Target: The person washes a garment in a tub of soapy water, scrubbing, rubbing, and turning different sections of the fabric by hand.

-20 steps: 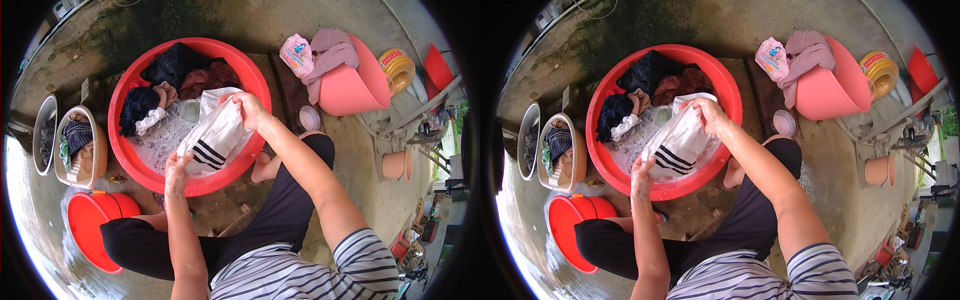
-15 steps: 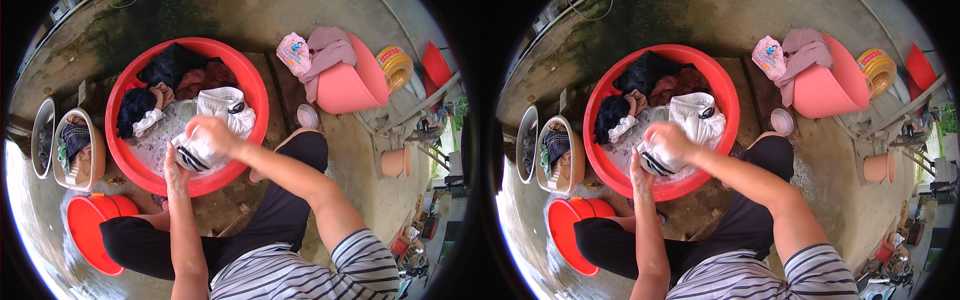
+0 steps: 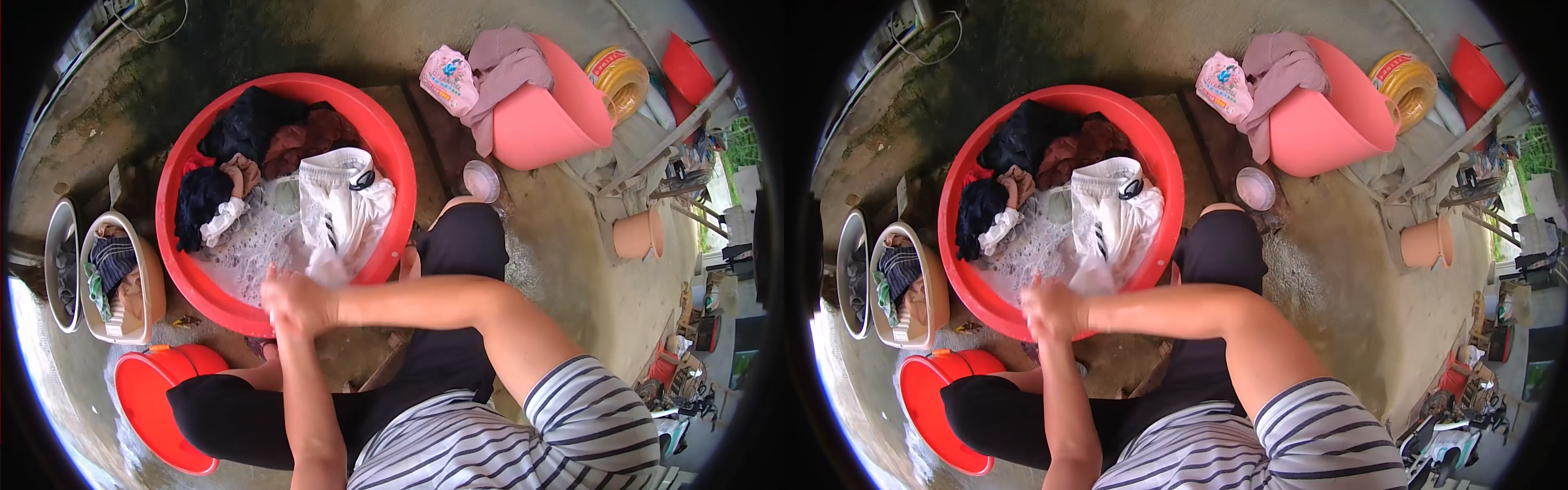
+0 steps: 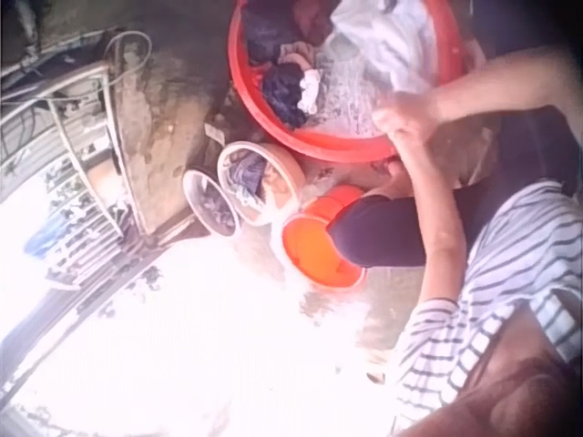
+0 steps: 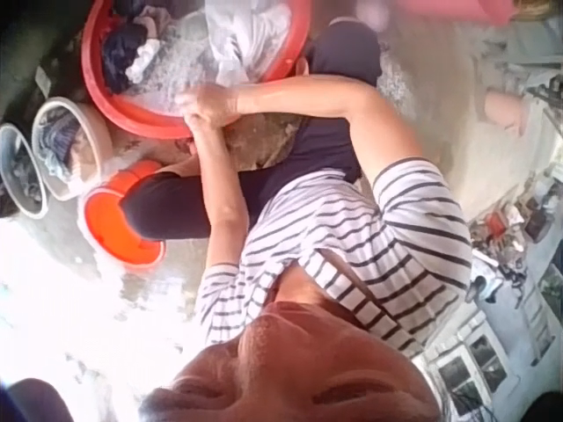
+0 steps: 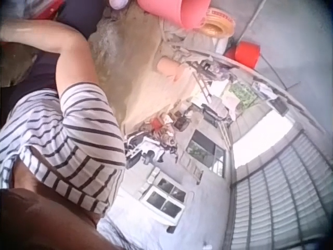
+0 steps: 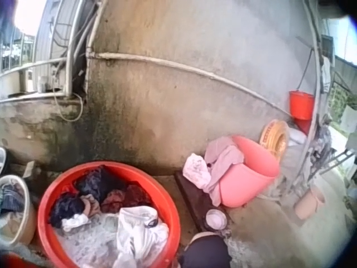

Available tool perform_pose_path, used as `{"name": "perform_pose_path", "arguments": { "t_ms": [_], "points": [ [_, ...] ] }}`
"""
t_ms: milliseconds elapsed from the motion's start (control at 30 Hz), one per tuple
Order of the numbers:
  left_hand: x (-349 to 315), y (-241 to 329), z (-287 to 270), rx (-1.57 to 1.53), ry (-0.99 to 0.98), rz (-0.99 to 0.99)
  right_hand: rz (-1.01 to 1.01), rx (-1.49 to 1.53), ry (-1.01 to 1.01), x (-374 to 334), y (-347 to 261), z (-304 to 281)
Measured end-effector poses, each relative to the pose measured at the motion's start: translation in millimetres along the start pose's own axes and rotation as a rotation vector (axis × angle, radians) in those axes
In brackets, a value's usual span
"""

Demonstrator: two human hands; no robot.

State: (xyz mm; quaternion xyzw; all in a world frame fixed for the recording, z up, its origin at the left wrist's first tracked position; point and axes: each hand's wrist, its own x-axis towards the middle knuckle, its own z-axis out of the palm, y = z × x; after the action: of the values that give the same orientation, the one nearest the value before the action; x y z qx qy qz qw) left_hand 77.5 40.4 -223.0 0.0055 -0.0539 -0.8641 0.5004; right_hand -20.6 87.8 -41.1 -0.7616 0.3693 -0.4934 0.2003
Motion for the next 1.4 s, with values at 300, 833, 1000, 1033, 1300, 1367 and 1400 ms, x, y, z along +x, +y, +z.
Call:
{"name": "perform_pose_path", "arguments": {
  "t_ms": [300,833,1000,1033,1300,1367,1400],
  "points": [
    [21,-119,156,0.381,0.732,-0.430,0.555,-0.383,0.123,-27,79,-88],
    [4,-38,93,0.428,0.672,-0.243,0.036,-0.104,-0.020,-19,18,-29],
    [5,-99,152,0.398,0.780,-0.334,0.570,-0.363,0.163,-15,74,-74],
    [6,-100,149,0.396,0.741,-0.351,0.569,-0.387,0.146,-19,79,-73],
    [-3,-53,107,0.238,0.304,-0.297,0.161,-0.256,0.035,-24,29,-46],
    [4,-86,150,0.388,0.685,-0.261,0.458,-0.240,0.180,-15,47,-64],
    [6,-104,156,0.388,0.725,-0.337,0.609,-0.466,0.210,-22,80,-81]
  ]
}}
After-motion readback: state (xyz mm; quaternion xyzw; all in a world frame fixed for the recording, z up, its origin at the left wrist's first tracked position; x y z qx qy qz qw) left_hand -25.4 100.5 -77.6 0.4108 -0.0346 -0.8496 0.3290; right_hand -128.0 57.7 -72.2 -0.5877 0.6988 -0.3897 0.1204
